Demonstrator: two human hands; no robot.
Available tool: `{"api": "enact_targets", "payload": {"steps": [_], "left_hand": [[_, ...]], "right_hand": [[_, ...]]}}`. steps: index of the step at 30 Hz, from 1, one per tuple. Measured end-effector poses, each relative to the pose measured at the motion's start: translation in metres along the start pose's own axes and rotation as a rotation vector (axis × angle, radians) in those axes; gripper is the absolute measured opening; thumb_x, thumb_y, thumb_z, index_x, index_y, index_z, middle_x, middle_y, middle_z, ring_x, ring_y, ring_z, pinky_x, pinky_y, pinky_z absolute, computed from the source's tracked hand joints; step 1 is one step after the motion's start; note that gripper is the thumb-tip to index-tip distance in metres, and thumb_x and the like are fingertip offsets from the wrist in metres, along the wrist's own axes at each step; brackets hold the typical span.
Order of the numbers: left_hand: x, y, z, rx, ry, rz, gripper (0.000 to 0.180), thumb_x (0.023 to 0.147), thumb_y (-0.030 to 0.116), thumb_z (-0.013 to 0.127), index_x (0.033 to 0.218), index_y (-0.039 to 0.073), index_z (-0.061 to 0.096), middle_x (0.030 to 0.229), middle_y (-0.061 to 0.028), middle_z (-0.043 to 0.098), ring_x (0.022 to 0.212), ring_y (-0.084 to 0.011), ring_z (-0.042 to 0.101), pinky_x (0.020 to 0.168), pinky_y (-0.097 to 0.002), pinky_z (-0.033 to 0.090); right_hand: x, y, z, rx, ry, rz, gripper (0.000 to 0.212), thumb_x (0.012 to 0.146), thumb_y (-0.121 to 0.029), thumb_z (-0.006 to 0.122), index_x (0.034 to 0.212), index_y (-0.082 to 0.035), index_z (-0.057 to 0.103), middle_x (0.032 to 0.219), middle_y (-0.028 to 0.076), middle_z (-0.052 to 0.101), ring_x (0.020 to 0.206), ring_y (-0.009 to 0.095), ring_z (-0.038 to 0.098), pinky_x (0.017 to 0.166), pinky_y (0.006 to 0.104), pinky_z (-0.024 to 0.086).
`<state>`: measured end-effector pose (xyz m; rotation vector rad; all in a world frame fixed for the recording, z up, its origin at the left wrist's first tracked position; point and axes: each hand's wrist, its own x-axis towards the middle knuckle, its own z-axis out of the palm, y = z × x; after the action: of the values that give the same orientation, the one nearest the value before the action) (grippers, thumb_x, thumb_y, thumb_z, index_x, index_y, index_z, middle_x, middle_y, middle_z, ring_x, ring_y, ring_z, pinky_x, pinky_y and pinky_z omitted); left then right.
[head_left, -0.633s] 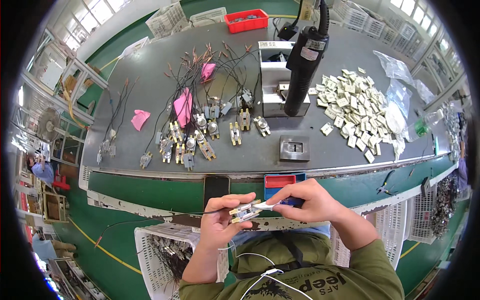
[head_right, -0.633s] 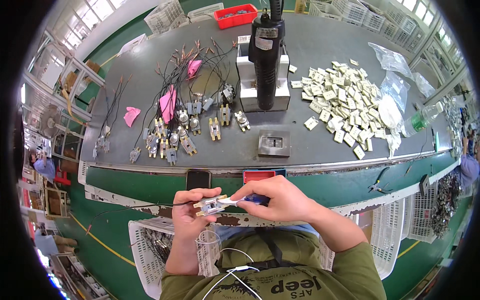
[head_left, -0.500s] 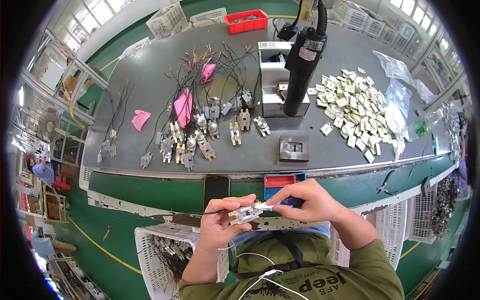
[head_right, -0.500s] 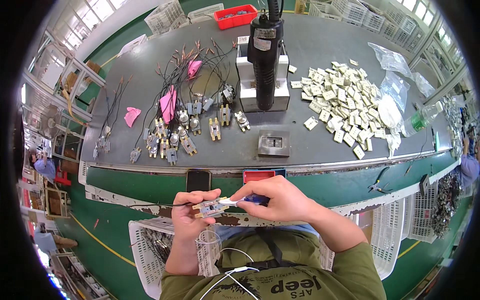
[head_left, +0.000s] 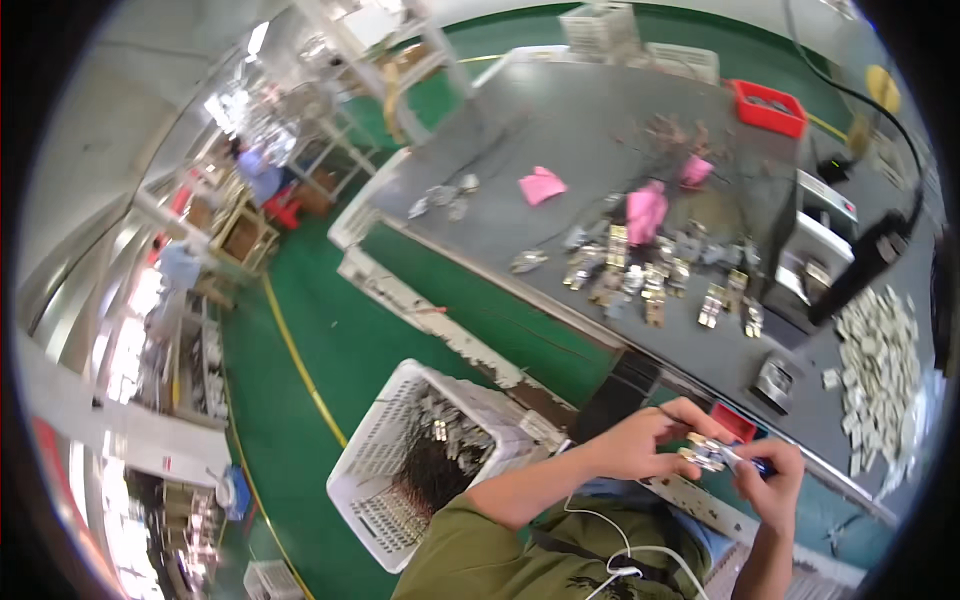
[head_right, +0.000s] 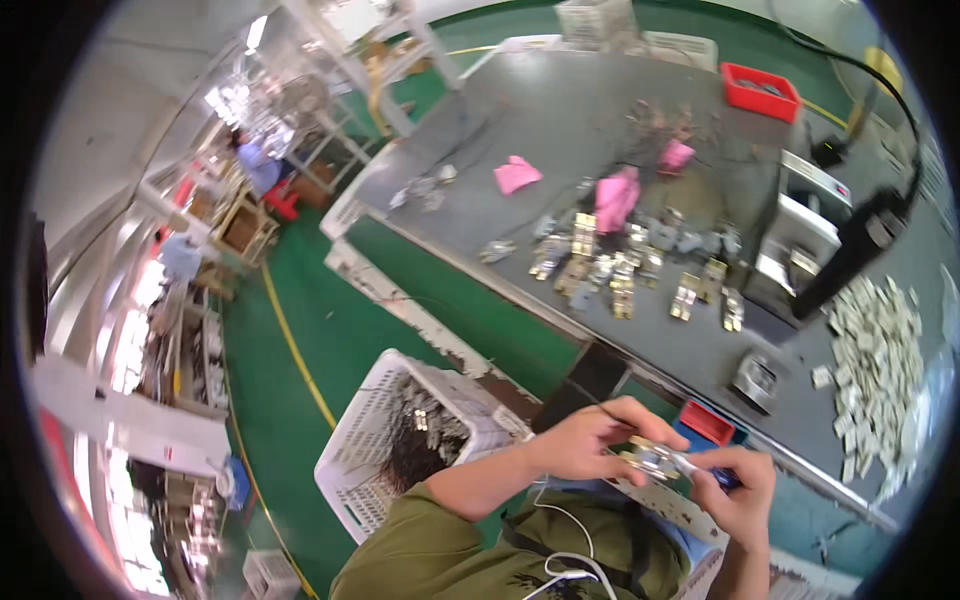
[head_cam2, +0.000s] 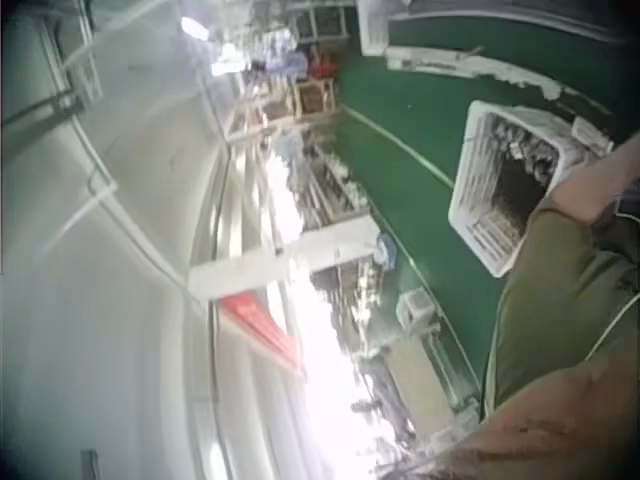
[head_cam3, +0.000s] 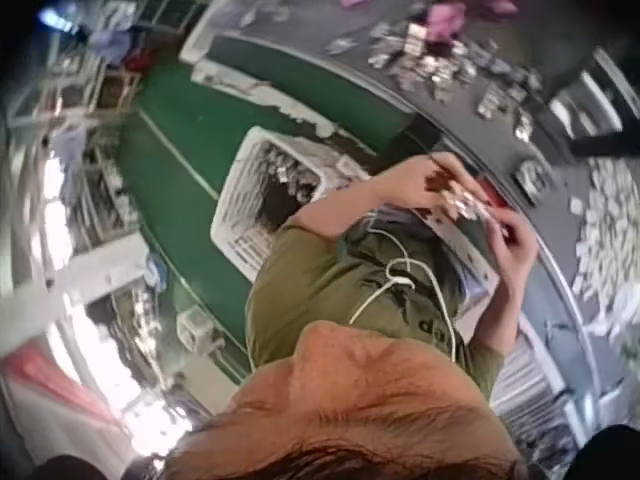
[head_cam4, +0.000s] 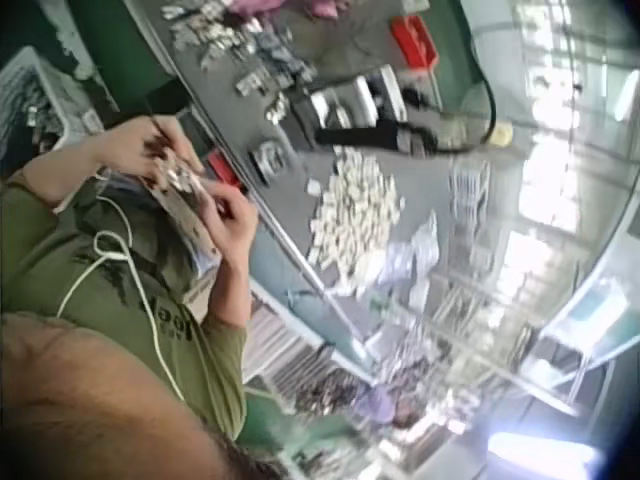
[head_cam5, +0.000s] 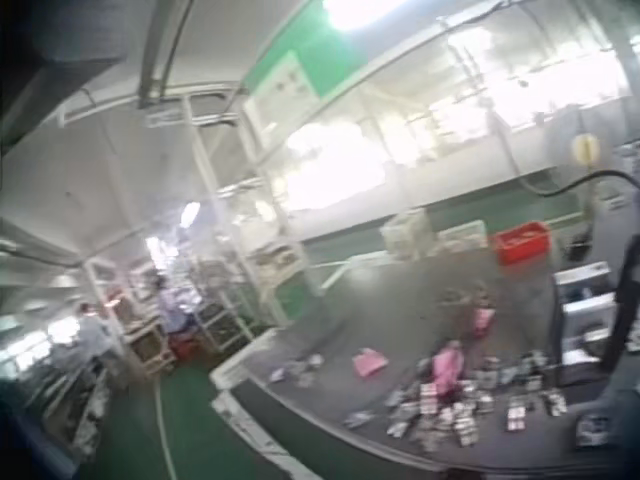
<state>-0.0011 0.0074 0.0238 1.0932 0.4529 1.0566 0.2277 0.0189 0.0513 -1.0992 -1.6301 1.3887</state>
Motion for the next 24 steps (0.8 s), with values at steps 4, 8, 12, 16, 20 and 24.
{"api": "enact_targets", "payload": {"steps": [4,8,12,16,20,24], "left_hand": [[-0.009,0.003,0.002,0.005,0.029,-0.042,0.043,0.076,0.000,0.072,0.110,0.006,0.047,0.123,-0.0156,0.053,0.120,-0.0232,0.049,0.102,-0.0360,0.040],[-0.010,0.002,-0.002,0.070,0.030,0.014,0.043,0.076,0.000,0.071,0.111,0.007,0.046,0.125,-0.0141,0.053,0.122,-0.0222,0.048,0.104,-0.0352,0.038],[-0.007,0.002,-0.006,0.062,0.010,0.037,0.043,0.076,0.000,0.071,0.110,0.007,0.046,0.125,-0.0142,0.053,0.121,-0.0222,0.049,0.103,-0.0352,0.039],[-0.007,0.009,-0.005,0.045,0.022,-0.011,0.043,0.076,0.000,0.072,0.109,0.008,0.046,0.124,-0.0148,0.053,0.120,-0.0219,0.049,0.101,-0.0353,0.040],[-0.009,0.003,-0.002,0.037,0.025,0.020,0.042,0.076,0.001,0.072,0.108,0.008,0.046,0.124,-0.0150,0.053,0.119,-0.0216,0.050,0.101,-0.0353,0.041],[-0.009,0.002,0.001,0.014,0.031,0.010,0.042,0.076,0.002,0.073,0.108,0.008,0.046,0.124,-0.0156,0.054,0.119,-0.0224,0.050,0.100,-0.0358,0.041]], "right_hand": [[0.002,0.009,0.002,-0.025,-0.045,-0.039,0.006,0.073,0.000,0.065,0.079,0.001,0.065,0.059,0.005,0.062,0.047,0.009,0.058,0.045,0.0195,0.043],[0.006,0.009,0.004,-0.043,-0.003,-0.069,0.007,0.074,0.000,0.064,0.081,0.001,0.065,0.057,0.005,0.060,0.043,0.007,0.055,0.040,0.0184,0.040],[0.012,0.004,0.006,-0.011,-0.040,-0.058,0.007,0.075,-0.002,0.064,0.082,0.001,0.065,0.055,0.004,0.060,0.042,0.008,0.054,0.040,0.0190,0.040],[0.013,0.002,0.007,0.008,-0.096,-0.072,0.006,0.078,-0.001,0.061,0.079,0.004,0.061,0.057,0.005,0.057,0.043,0.009,0.055,0.037,0.0193,0.041],[0.011,-0.001,0.005,-0.022,-0.055,-0.049,0.006,0.078,-0.002,0.061,0.079,0.004,0.060,0.056,0.005,0.058,0.042,0.009,0.054,0.037,0.0193,0.042],[0.007,-0.003,0.001,-0.010,-0.094,-0.062,0.005,0.078,-0.002,0.061,0.079,0.003,0.061,0.058,0.005,0.059,0.042,0.009,0.054,0.037,0.0198,0.042]]}}
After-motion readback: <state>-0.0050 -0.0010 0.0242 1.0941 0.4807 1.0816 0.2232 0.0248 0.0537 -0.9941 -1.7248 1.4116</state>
